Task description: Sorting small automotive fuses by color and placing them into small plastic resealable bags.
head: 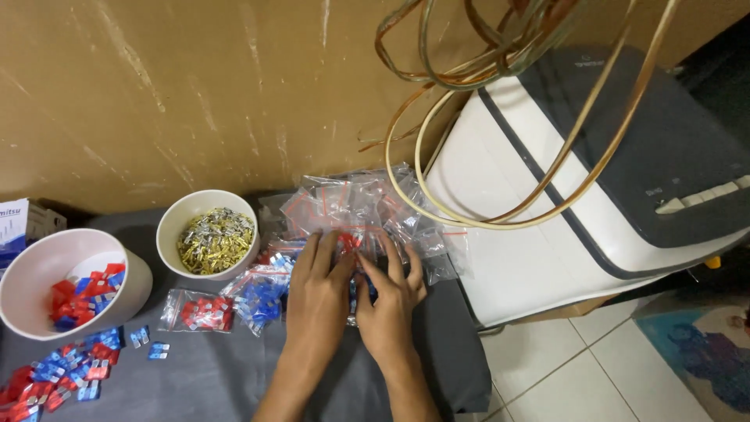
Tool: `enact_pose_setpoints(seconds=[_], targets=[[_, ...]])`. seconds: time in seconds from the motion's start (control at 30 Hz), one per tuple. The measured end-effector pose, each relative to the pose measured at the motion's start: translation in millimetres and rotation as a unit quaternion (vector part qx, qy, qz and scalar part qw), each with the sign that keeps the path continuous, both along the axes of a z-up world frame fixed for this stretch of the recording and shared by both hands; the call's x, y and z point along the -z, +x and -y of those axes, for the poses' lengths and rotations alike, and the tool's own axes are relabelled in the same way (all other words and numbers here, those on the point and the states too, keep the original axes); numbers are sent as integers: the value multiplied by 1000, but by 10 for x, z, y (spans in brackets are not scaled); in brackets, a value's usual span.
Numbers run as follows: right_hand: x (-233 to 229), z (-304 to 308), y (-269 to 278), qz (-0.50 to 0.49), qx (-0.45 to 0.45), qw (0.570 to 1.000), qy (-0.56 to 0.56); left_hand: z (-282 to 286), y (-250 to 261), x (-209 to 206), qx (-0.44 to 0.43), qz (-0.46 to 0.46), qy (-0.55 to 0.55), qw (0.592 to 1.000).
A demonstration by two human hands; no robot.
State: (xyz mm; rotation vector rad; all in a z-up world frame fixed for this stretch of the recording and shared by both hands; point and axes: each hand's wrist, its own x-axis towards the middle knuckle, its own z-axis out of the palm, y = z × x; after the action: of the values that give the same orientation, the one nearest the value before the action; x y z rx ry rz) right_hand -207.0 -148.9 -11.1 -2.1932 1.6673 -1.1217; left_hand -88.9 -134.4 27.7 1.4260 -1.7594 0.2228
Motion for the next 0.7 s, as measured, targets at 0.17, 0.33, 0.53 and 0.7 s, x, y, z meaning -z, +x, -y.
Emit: enact_pose_setpoints(seconds=[0.17, 0.33, 0.53, 0.7], targets=[[-83, -36, 26, 22, -18, 1000, 0, 10, -6, 307, -19, 28, 91, 995], [-66, 5, 34, 49, -22, 995, -84, -59, 38, 274, 5, -16, 102, 995], [-184, -32, 95, 118, -81, 971, -189, -432, 128, 221, 6, -54, 105, 993], [-212, -191, 242, 159, -198, 936, -242, -945, 296, 146, -66, -82, 57, 993]])
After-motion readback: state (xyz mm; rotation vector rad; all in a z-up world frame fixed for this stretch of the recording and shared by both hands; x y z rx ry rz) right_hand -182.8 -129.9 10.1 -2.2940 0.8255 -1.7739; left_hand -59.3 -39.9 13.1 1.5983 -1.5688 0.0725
